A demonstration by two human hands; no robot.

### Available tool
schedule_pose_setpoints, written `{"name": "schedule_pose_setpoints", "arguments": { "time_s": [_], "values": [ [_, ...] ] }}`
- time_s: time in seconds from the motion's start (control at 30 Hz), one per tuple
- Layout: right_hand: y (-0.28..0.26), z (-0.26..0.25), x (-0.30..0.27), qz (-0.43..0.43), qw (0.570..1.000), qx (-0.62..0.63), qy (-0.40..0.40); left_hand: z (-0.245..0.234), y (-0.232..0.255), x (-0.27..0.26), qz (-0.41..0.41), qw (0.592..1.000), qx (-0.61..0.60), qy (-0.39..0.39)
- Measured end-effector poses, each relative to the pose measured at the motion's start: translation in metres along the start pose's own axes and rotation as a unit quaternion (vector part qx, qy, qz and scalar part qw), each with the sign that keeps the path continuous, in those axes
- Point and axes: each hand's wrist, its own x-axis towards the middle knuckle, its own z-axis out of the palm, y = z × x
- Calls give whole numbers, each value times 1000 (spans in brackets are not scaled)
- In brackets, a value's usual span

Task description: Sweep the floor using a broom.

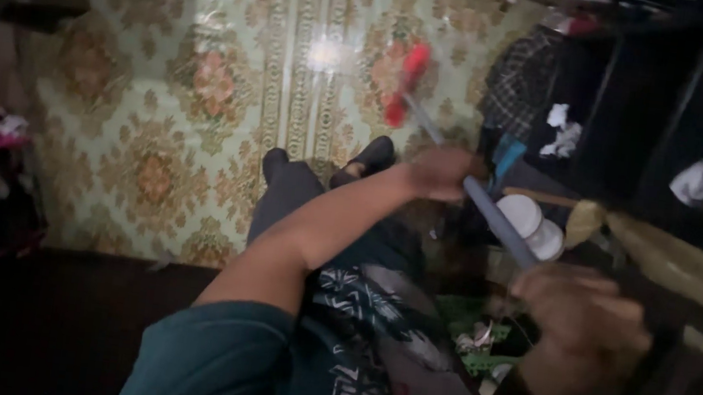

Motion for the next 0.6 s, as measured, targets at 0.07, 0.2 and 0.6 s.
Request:
{"name": "schedule_pose_setpoints", "arguments": {
  "time_s": [0.07, 0.2, 0.6],
  "values": [
    [49, -22, -13, -13, 997, 75, 25, -4, -29, -13, -37, 998, 48, -32],
    [149, -3, -13, -22, 980, 197, 12, -11, -116, -56, -170, 977, 89, 92],
    [224, -84, -90, -56, 985, 151, -68, -57, -44, -54, -152, 979, 81, 107]
  ]
}}
